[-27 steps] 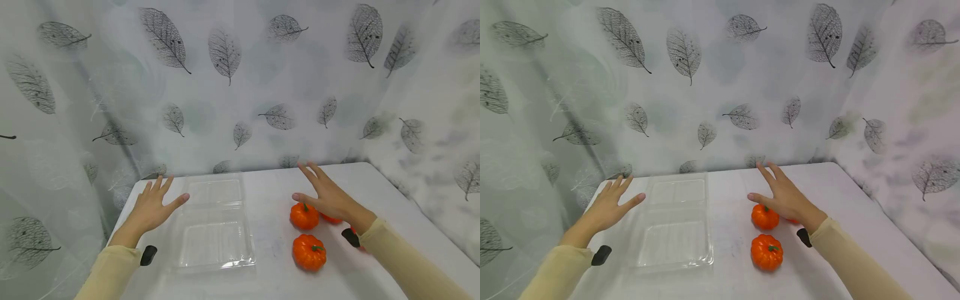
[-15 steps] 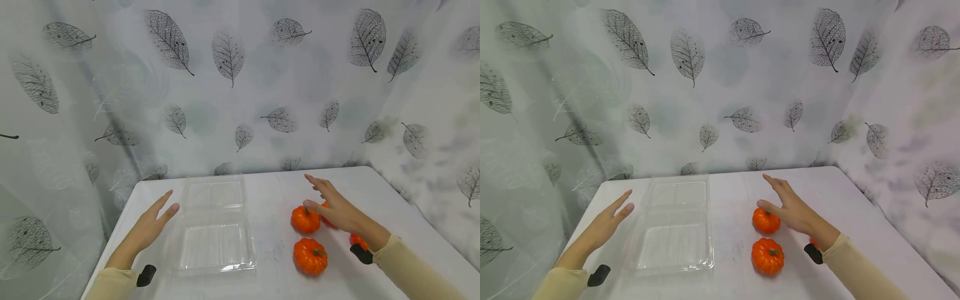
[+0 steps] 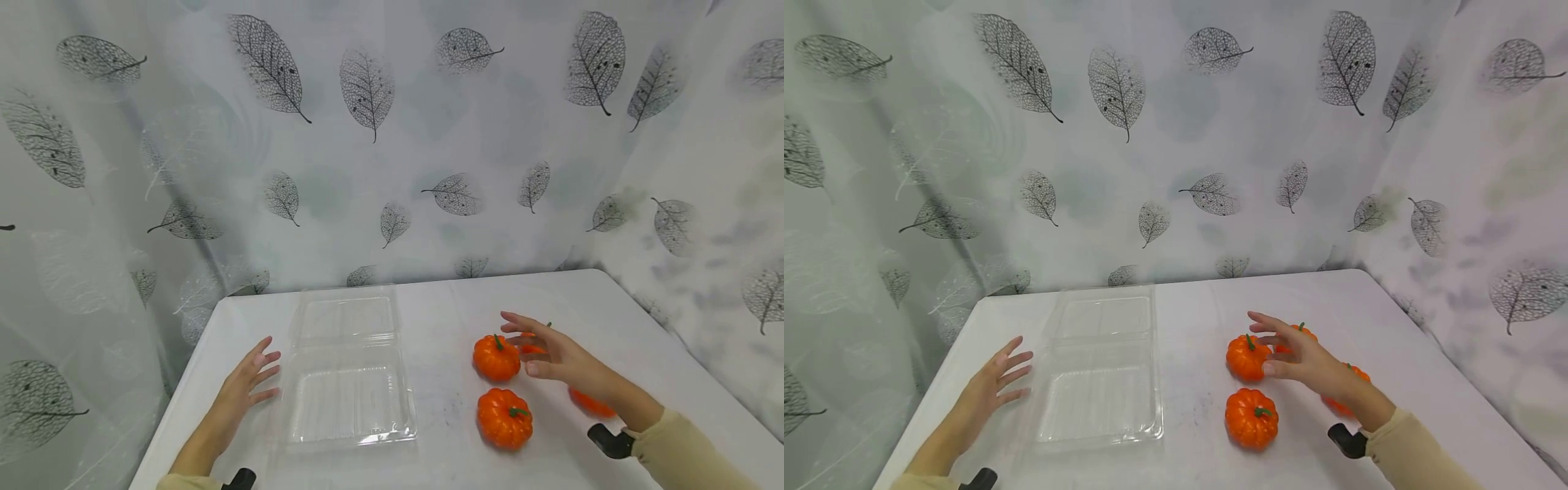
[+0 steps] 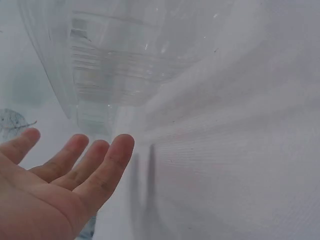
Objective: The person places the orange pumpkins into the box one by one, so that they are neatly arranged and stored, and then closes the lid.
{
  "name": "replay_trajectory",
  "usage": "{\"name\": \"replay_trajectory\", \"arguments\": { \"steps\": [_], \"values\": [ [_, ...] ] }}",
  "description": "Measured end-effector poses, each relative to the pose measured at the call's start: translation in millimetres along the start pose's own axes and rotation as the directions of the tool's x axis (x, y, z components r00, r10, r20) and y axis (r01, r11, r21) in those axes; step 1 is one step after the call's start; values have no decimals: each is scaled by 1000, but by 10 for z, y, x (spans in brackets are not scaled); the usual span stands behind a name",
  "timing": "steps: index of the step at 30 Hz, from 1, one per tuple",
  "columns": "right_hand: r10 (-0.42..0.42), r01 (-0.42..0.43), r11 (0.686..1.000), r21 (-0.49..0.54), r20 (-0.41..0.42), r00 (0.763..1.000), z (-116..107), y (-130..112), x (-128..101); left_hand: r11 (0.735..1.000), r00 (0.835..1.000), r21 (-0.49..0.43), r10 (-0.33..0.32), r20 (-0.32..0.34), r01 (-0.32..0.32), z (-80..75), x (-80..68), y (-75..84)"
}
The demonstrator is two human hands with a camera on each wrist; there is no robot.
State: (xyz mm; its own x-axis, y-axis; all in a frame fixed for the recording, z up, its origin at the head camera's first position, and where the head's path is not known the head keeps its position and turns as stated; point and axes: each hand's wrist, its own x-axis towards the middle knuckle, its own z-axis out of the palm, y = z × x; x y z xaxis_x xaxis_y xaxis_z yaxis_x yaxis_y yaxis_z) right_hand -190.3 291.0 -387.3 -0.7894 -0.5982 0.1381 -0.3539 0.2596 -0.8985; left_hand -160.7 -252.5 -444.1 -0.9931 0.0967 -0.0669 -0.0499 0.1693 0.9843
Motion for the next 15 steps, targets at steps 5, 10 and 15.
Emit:
{"name": "replay_trajectory", "arguments": {
  "steps": [5,10,15],
  "values": [
    [-4,-5,993,119,75,997,59,103,-90,994,996,-66,-86,-25,84,-1,-43,-79],
    [119,-127,988,85,99,988,137,156,-132,990,991,-56,-135,-24,133,-4,-94,-106],
    [217,-223,974,30,124,968,195,225,-182,989,989,-40,-140,47,142,-14,-112,-155]
  ]
}}
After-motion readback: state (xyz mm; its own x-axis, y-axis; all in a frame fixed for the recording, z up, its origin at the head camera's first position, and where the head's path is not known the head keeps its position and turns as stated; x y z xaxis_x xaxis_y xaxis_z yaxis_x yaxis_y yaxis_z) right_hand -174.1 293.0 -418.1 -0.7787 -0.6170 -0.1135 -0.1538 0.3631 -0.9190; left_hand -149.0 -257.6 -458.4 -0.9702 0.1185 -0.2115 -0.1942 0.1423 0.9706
